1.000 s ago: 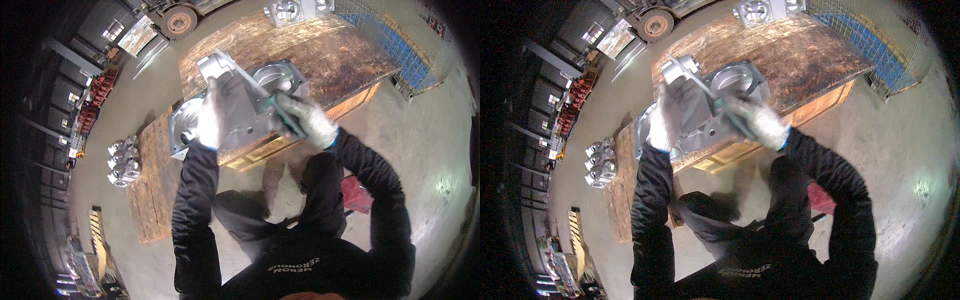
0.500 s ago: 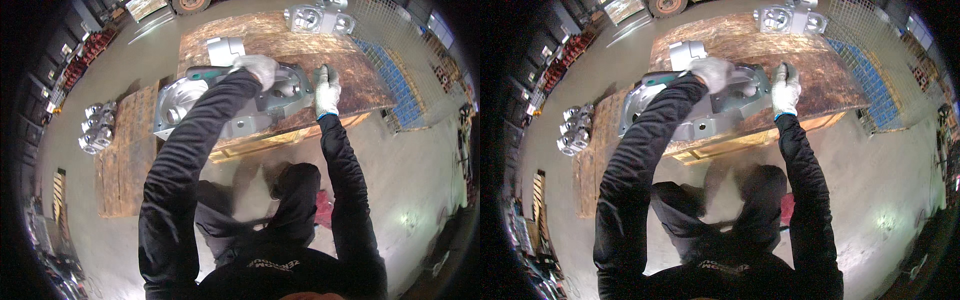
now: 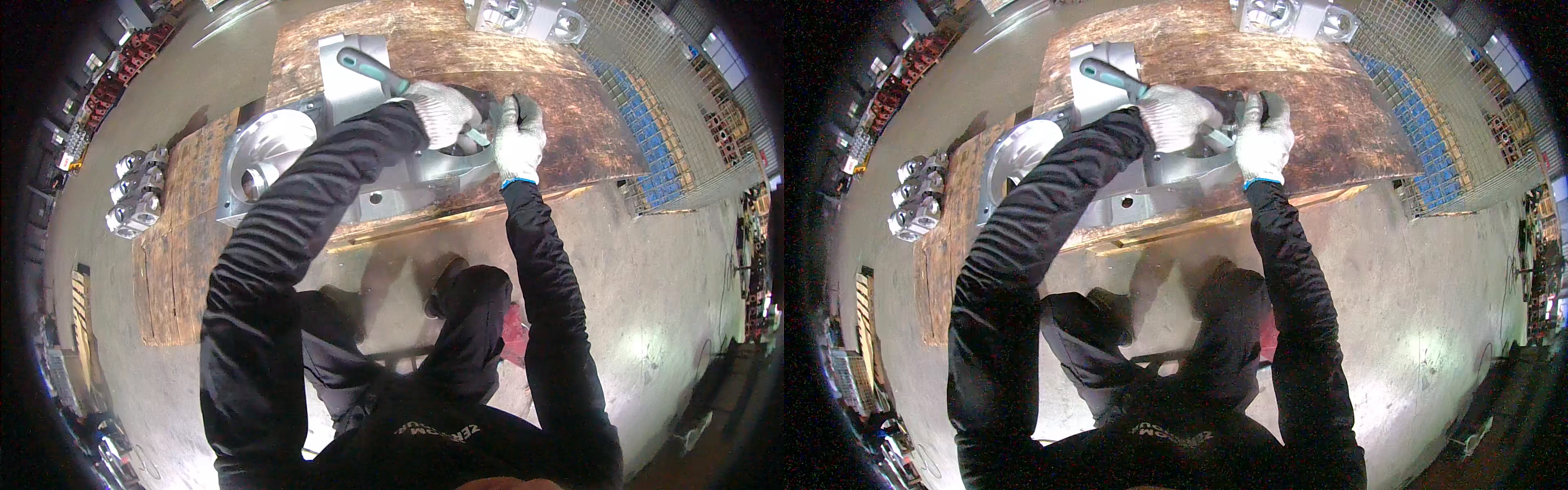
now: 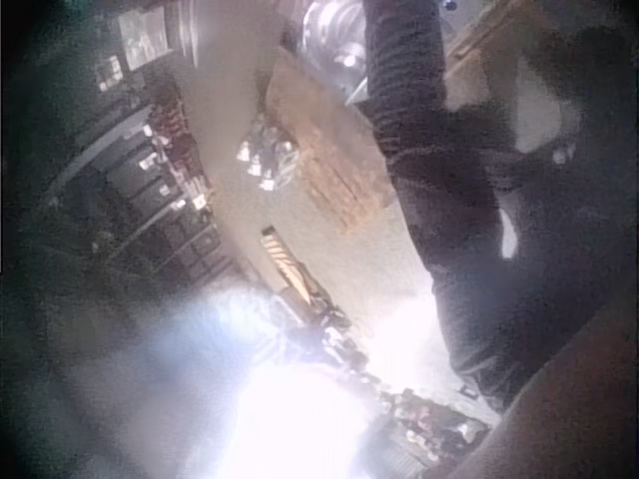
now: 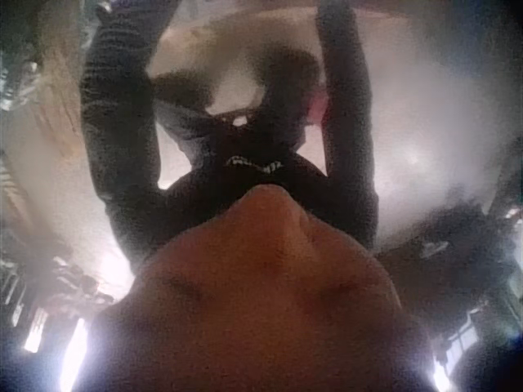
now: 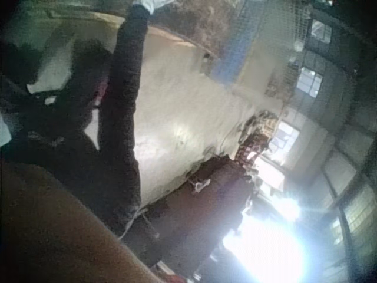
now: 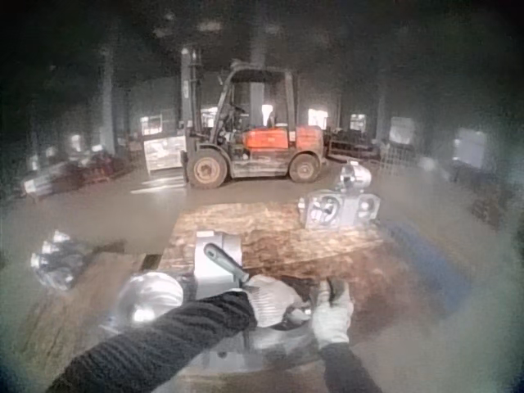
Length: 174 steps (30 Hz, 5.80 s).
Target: The person uses a deburring tool to scrape and smooth the edges of a large silver metal casting on a wooden pallet. They repeatedly rotate the part to access different edges and continue the deburring process throughout the clip.
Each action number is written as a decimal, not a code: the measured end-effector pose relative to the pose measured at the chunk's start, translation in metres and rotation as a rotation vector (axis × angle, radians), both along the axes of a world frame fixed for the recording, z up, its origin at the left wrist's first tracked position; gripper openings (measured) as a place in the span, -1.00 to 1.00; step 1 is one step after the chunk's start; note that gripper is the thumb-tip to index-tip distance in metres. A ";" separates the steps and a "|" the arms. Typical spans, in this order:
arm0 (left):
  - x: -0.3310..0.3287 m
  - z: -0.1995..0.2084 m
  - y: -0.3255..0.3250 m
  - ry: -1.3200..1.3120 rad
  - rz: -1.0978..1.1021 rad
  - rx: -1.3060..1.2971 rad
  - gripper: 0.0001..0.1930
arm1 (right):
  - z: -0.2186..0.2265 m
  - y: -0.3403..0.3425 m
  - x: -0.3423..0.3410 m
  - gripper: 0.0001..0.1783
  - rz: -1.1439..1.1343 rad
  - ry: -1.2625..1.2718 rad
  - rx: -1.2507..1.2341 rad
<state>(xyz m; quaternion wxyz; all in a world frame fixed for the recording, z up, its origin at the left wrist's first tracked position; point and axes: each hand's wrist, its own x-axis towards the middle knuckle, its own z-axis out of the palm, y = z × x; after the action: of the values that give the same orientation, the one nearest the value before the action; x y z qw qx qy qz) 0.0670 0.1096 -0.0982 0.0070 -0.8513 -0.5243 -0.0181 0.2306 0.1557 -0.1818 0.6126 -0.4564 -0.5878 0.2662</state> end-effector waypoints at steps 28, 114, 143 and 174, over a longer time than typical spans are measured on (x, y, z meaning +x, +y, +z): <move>-0.037 0.028 0.022 0.096 -0.708 -0.051 -0.64 | 0.001 -0.007 0.005 -0.45 0.047 0.084 -0.171; -0.115 -0.020 -0.185 -0.222 0.854 0.543 -0.60 | 0.089 0.061 -0.001 -0.70 0.663 -1.448 1.211; -0.071 -0.033 -0.234 -2.240 0.279 0.222 -0.76 | 0.058 -0.241 0.005 -0.57 1.097 -0.352 -0.205; -0.131 -0.084 -0.217 -0.364 0.523 0.983 -0.80 | 0.131 -0.104 -0.134 -0.54 0.638 -1.318 -0.030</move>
<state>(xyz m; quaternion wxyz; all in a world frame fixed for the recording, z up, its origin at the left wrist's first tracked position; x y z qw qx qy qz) -0.0643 -0.1078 -0.1826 0.3152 -0.5735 -0.6398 -0.4031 0.0969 0.0516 -0.0508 0.0180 -0.3365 -0.9351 0.1099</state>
